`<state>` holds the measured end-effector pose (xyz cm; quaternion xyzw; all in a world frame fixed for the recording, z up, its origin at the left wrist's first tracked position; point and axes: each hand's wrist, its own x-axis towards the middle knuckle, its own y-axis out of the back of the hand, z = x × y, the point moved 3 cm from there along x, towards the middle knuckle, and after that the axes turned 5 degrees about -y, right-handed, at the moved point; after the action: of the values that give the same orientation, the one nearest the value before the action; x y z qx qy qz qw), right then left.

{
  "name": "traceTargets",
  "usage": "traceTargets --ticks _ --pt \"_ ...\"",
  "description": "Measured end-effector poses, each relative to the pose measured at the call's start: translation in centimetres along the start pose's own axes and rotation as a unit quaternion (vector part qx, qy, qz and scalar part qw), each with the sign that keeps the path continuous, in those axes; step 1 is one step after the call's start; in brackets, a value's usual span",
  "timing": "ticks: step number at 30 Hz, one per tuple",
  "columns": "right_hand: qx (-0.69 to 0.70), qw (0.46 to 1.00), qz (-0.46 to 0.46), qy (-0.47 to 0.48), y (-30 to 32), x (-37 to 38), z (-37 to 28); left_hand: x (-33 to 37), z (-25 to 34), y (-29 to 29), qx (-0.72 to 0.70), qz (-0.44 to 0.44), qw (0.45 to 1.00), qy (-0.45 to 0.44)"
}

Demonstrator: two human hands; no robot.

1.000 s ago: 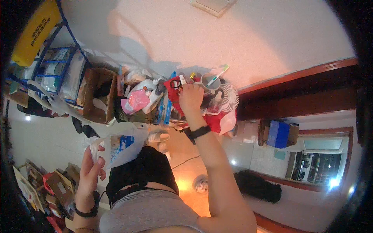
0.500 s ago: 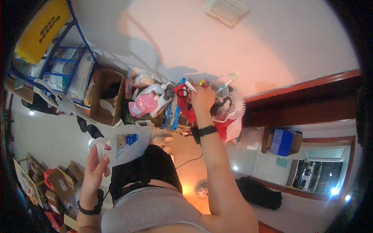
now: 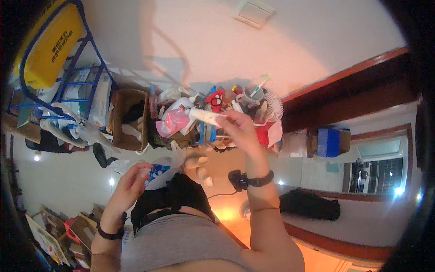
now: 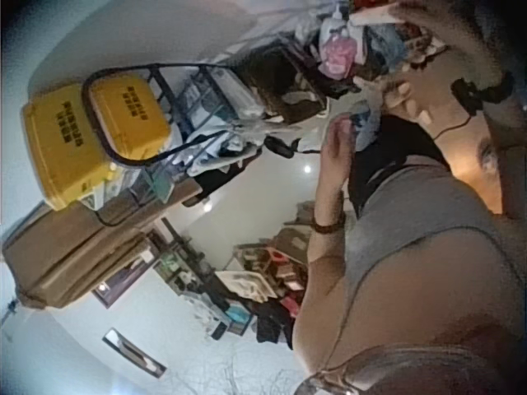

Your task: The person wipes a tube with a cloth, adjusts a shower head by hand, and uses a squeegee to clean a wall-mounted shelf in a bathroom.

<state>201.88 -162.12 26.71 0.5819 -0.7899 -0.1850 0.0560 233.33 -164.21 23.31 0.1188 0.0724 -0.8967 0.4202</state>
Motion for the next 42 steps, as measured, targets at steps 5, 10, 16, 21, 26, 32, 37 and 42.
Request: traceTargets --ticks 5,10,16,21,26,32,37,42 --pt "-0.049 0.971 -0.194 0.129 -6.5 -3.5 -1.3 0.6 -1.5 0.1 -0.039 -0.104 0.993 0.028" --pt "-0.092 0.961 -0.218 0.143 -9.8 -5.9 -0.5 1.2 -2.4 -1.4 -0.031 -0.211 0.975 0.06" --pt "0.064 0.997 -0.029 -0.03 -1.4 -6.7 5.0 1.3 -4.1 -2.0 -0.055 -0.18 0.977 0.101" --pt "-0.182 0.861 0.432 -0.196 17.7 -7.3 24.1 1.5 -2.8 -4.8 -0.102 -0.124 0.984 0.083" --pt "-0.313 0.813 0.405 -0.279 22.8 -4.8 28.7 1.9 -1.7 -7.4 -0.171 -0.075 0.981 0.056" --pt "-0.356 0.775 0.408 -0.325 21.9 -4.0 29.4 2.0 -0.2 -9.0 -0.209 -0.039 0.976 0.039" --pt "-0.337 0.81 0.402 -0.263 22.2 -3.8 29.9 2.1 -0.2 -9.5 -0.206 -0.063 0.977 0.003" --pt "-0.263 0.837 0.426 -0.221 25.4 -2.5 34.1 2.5 -0.1 -10.7 -0.222 -0.097 0.97 0.014"
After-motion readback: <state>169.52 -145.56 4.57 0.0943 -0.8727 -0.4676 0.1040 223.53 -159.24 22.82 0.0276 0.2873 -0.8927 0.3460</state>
